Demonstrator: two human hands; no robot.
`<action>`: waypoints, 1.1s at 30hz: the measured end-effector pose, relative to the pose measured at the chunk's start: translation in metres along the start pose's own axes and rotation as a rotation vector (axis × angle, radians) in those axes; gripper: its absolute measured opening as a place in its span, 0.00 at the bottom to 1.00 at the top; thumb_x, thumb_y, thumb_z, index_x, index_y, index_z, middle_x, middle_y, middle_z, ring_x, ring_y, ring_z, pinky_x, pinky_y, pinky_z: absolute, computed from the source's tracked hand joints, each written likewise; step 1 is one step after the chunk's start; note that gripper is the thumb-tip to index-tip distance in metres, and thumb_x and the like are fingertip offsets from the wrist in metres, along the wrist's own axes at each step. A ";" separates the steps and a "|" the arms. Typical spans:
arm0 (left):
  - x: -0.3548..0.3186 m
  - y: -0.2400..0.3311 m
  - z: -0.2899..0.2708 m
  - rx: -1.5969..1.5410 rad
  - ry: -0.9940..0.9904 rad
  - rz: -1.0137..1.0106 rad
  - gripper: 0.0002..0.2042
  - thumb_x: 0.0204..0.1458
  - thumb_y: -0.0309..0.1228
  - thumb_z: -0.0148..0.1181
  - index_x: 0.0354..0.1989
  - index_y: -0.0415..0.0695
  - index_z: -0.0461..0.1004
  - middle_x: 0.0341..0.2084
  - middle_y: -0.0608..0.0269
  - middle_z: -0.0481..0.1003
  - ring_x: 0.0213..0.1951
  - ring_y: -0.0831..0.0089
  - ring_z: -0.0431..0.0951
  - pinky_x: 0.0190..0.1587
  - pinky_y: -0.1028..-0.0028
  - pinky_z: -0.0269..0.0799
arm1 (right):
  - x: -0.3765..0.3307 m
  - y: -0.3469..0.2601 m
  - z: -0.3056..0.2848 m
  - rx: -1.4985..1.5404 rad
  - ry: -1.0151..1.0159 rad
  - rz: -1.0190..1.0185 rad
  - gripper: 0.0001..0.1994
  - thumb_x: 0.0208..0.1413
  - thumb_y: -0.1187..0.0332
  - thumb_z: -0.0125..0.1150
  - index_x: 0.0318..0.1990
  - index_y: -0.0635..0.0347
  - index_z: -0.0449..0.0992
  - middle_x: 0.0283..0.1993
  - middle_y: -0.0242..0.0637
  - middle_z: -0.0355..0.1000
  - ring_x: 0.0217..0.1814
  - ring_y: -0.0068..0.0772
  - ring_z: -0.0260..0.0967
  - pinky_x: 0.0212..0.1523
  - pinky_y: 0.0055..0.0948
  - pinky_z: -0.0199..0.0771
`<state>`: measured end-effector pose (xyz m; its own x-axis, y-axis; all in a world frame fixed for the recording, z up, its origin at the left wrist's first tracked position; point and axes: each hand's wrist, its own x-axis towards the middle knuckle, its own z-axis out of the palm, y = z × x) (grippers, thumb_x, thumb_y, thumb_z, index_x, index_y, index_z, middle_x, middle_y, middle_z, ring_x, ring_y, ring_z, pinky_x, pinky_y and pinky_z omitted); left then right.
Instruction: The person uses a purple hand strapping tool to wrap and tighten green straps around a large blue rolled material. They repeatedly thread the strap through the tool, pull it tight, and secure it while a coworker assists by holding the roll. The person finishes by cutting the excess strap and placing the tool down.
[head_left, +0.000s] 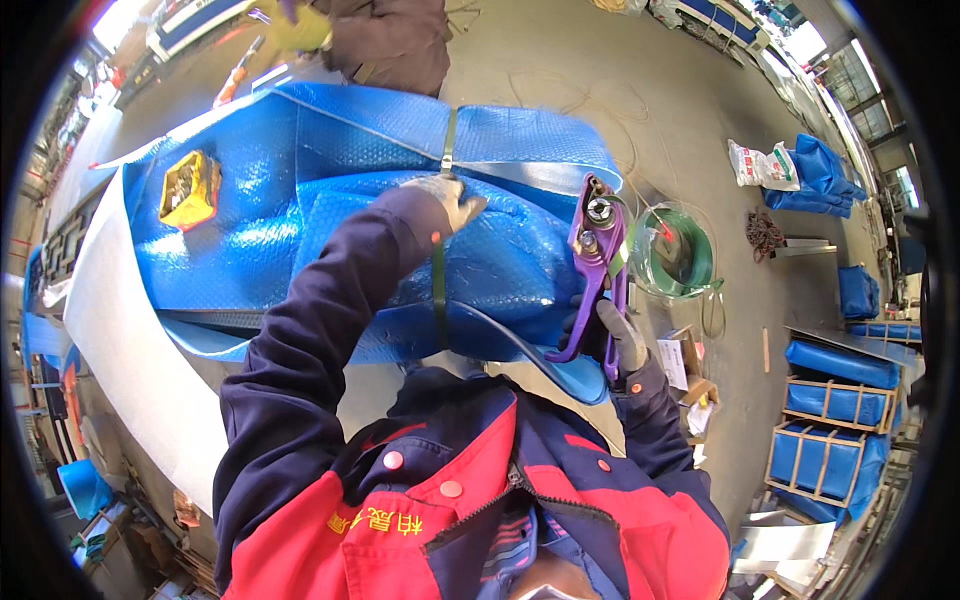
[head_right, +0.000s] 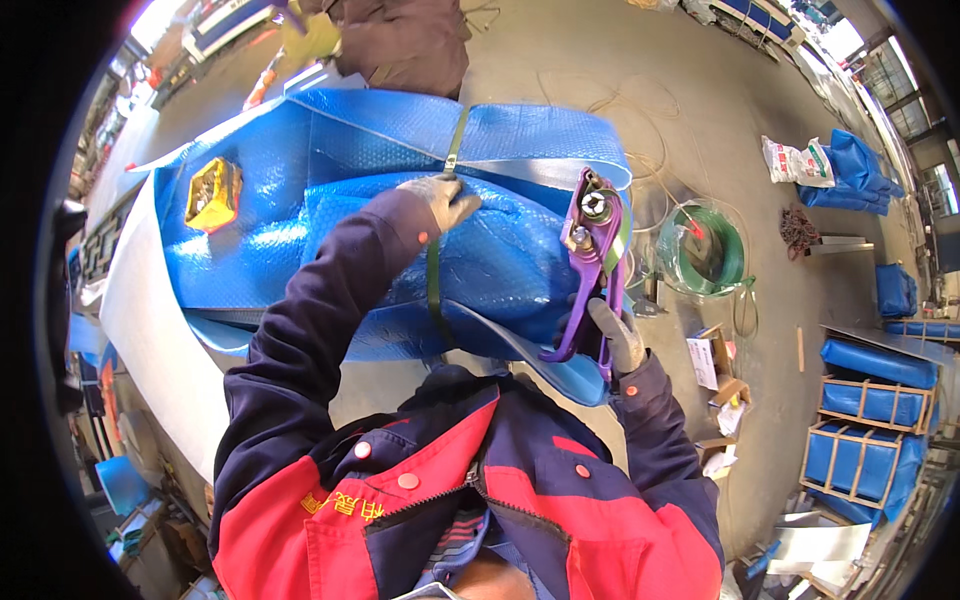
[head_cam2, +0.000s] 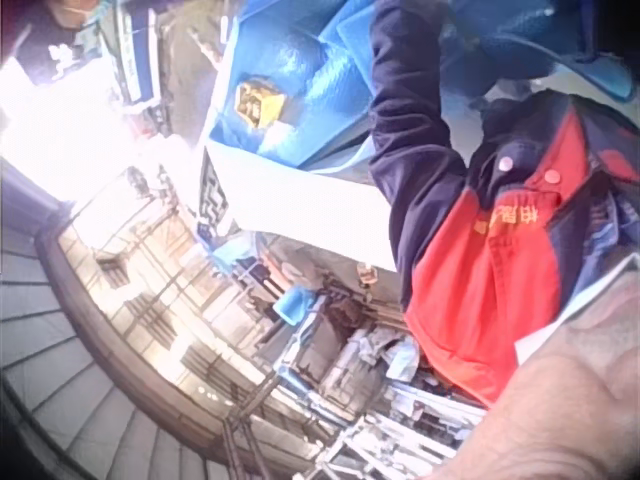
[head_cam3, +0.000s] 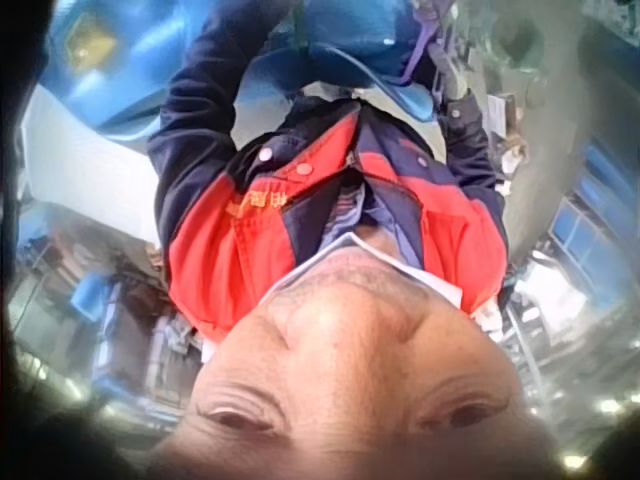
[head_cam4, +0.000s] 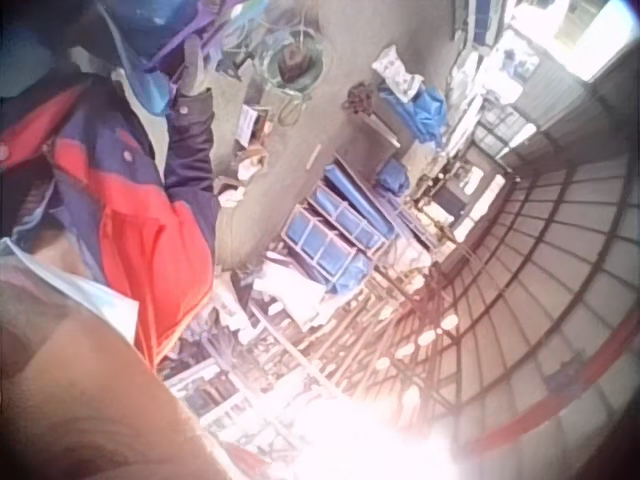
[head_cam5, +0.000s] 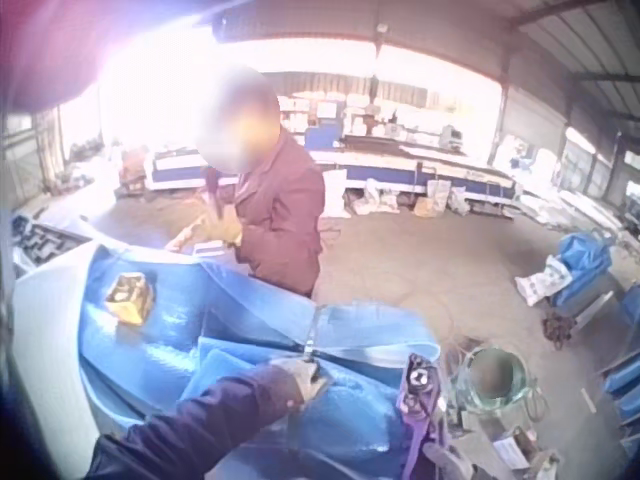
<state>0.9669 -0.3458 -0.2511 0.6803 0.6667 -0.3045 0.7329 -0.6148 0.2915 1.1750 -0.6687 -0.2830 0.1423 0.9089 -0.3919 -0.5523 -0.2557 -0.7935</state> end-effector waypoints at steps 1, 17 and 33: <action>0.011 -0.003 -0.001 -0.049 0.040 -0.030 0.37 0.66 0.63 0.50 0.66 0.39 0.75 0.65 0.38 0.72 0.66 0.46 0.73 0.71 0.57 0.65 | 0.002 0.004 -0.003 -0.062 0.045 -0.015 0.29 0.71 0.48 0.58 0.65 0.66 0.69 0.48 0.51 0.80 0.48 0.52 0.82 0.51 0.51 0.84; -0.088 0.046 0.056 -0.576 0.720 0.449 0.29 0.60 0.45 0.68 0.64 0.38 0.73 0.63 0.39 0.74 0.63 0.42 0.75 0.65 0.54 0.72 | -0.070 -0.001 0.002 -0.283 -0.073 -0.503 0.25 0.67 0.66 0.57 0.69 0.64 0.69 0.66 0.51 0.73 0.65 0.46 0.74 0.68 0.50 0.73; -0.401 0.050 0.309 -1.217 0.210 -0.021 0.47 0.60 0.59 0.64 0.77 0.37 0.57 0.63 0.42 0.75 0.60 0.56 0.81 0.61 0.62 0.77 | -0.157 0.052 0.094 -0.391 -0.101 -0.296 0.35 0.55 0.73 0.69 0.71 0.68 0.63 0.51 0.49 0.79 0.51 0.43 0.78 0.55 0.44 0.80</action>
<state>0.7330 -0.7746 -0.3944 0.5719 0.7955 -0.2001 0.1829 0.1141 0.9765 1.0471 -0.7935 -0.2191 0.1557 0.9835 -0.0919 -0.1478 -0.0688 -0.9866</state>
